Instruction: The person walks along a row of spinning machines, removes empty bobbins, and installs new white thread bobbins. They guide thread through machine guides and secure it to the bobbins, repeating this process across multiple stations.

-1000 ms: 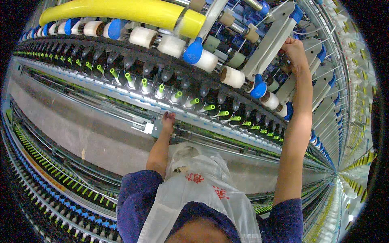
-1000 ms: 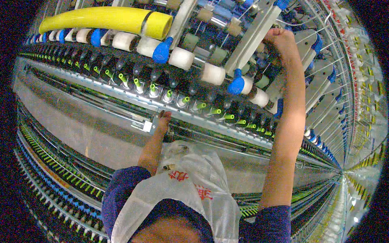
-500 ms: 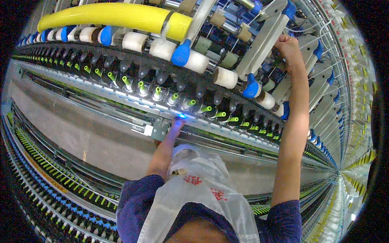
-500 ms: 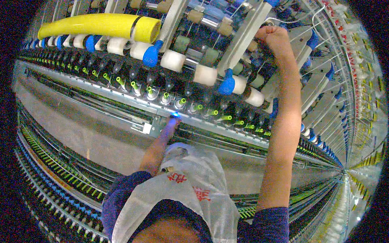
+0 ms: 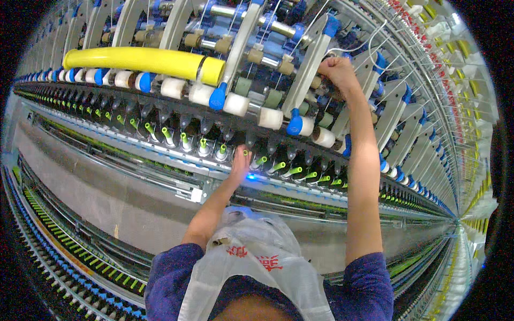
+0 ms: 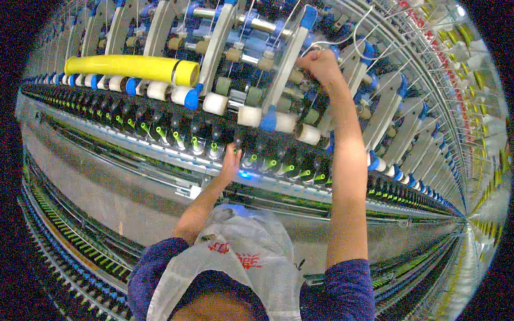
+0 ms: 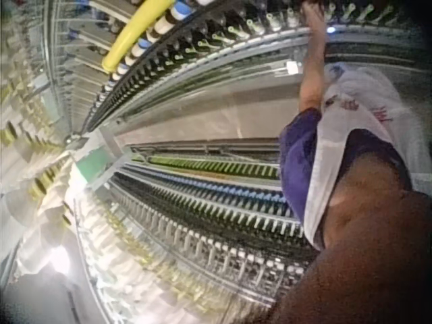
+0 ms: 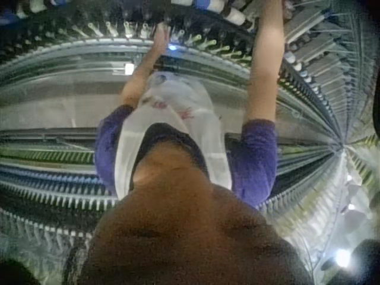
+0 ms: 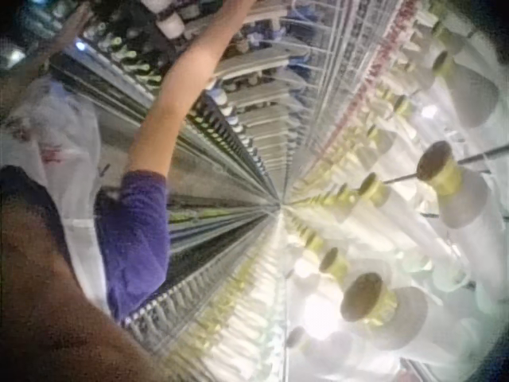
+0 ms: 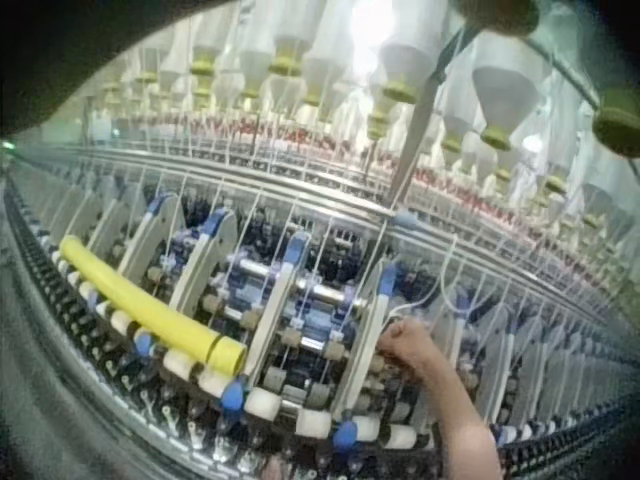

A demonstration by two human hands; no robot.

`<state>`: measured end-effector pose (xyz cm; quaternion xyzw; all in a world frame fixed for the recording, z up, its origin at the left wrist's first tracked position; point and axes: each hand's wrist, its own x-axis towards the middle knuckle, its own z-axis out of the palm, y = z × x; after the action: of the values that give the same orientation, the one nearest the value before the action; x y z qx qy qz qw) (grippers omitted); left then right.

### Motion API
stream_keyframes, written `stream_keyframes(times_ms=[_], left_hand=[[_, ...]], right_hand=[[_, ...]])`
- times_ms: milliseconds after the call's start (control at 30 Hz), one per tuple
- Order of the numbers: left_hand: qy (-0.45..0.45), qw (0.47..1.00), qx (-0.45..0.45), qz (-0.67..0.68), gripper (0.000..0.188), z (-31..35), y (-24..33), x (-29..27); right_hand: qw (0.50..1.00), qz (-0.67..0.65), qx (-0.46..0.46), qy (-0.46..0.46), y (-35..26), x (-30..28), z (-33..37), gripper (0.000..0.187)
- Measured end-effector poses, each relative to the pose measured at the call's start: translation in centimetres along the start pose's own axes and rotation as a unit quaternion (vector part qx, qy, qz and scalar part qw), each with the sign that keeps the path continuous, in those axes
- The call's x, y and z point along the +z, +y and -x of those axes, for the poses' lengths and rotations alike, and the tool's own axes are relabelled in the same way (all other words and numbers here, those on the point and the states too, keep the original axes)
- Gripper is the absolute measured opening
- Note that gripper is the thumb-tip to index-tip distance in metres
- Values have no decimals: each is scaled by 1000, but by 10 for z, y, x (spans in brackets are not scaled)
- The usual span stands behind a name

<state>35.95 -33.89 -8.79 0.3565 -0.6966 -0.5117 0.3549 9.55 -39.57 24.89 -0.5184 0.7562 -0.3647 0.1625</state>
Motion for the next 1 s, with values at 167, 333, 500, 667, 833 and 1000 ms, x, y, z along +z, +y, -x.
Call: stream_keyframes(times_ms=[167,333,500,667,833,1000], left_hand=[[9,989,145,-28,18,-10,97,-27],[-26,988,149,41,18,28,206,-95],[-30,985,-7,170,22,54,213,-121],[-26,978,-6,208,28,62,184,-130],[-16,968,-17,250,25,65,184,-154],[-13,940,-34,340,21,57,198,-170]], right_hand=[[995,83,-30,52,-28,10,23,15],[907,345,-194,142,-106,-23,60,27],[878,-7,-153,453,-146,-171,-76,33],[781,-344,-341,394,-85,-300,-221,37],[810,-227,-257,476,-75,-321,-235,41],[810,272,-330,403,-107,-215,-86,48]])
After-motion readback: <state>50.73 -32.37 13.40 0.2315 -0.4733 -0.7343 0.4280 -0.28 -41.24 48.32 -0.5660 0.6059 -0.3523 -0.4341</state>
